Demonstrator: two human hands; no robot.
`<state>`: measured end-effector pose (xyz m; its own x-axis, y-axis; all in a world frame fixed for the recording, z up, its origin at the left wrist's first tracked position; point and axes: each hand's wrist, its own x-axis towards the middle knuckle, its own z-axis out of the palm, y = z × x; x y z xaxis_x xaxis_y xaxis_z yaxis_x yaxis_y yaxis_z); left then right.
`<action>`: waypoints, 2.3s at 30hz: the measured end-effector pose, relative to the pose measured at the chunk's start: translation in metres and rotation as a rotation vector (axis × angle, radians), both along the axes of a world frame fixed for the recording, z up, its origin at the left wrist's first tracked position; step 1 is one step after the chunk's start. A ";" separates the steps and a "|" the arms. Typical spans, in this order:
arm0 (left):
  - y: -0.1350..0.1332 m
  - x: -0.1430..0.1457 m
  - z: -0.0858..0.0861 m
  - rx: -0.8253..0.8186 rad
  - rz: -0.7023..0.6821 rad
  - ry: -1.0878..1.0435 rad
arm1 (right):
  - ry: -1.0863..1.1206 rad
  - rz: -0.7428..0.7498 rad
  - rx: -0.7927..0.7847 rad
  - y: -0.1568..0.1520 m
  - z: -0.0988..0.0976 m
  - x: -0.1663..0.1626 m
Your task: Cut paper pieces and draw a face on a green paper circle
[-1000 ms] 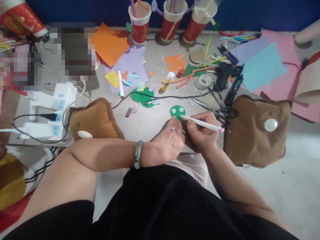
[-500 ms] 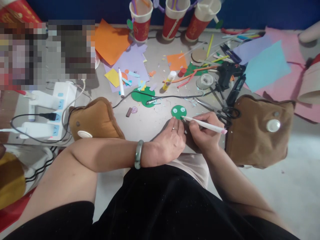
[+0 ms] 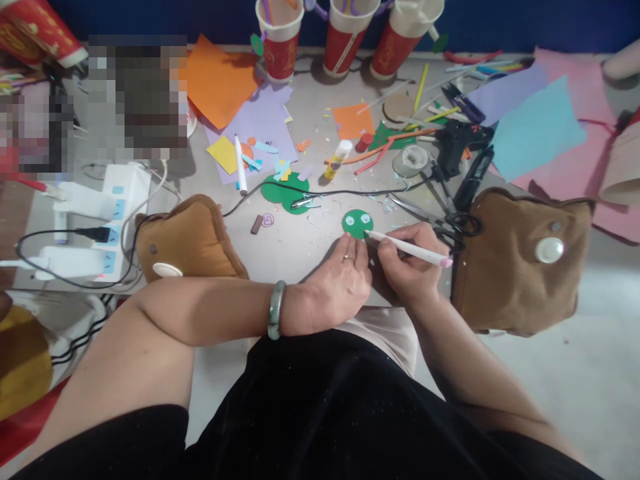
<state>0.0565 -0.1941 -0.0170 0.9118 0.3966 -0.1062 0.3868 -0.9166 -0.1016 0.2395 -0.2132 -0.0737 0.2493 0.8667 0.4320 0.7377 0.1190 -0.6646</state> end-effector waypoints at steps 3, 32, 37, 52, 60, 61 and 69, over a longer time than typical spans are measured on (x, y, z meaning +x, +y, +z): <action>-0.001 0.000 -0.002 0.009 0.005 -0.009 | -0.021 -0.004 -0.016 0.000 -0.001 0.001; -0.003 -0.001 -0.004 0.069 0.002 -0.002 | -0.040 0.038 0.047 -0.001 0.004 0.000; -0.005 -0.001 -0.007 0.094 0.019 -0.028 | -0.021 0.080 0.000 -0.001 0.004 -0.002; -0.005 -0.001 -0.007 0.122 0.016 -0.013 | -0.050 0.092 -0.007 0.000 0.002 -0.002; -0.004 -0.001 -0.003 0.077 0.008 0.018 | -0.073 0.055 0.008 0.000 0.001 0.000; -0.004 -0.001 -0.003 0.079 0.008 0.020 | -0.077 0.053 0.010 0.000 0.001 0.000; -0.005 -0.003 -0.007 0.126 0.006 -0.023 | -0.116 0.058 0.041 0.001 0.000 0.001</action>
<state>0.0535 -0.1990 -0.0236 0.9108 0.4113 -0.0346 0.3961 -0.8945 -0.2070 0.2400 -0.2126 -0.0735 0.1457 0.8591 0.4907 0.8005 0.1891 -0.5687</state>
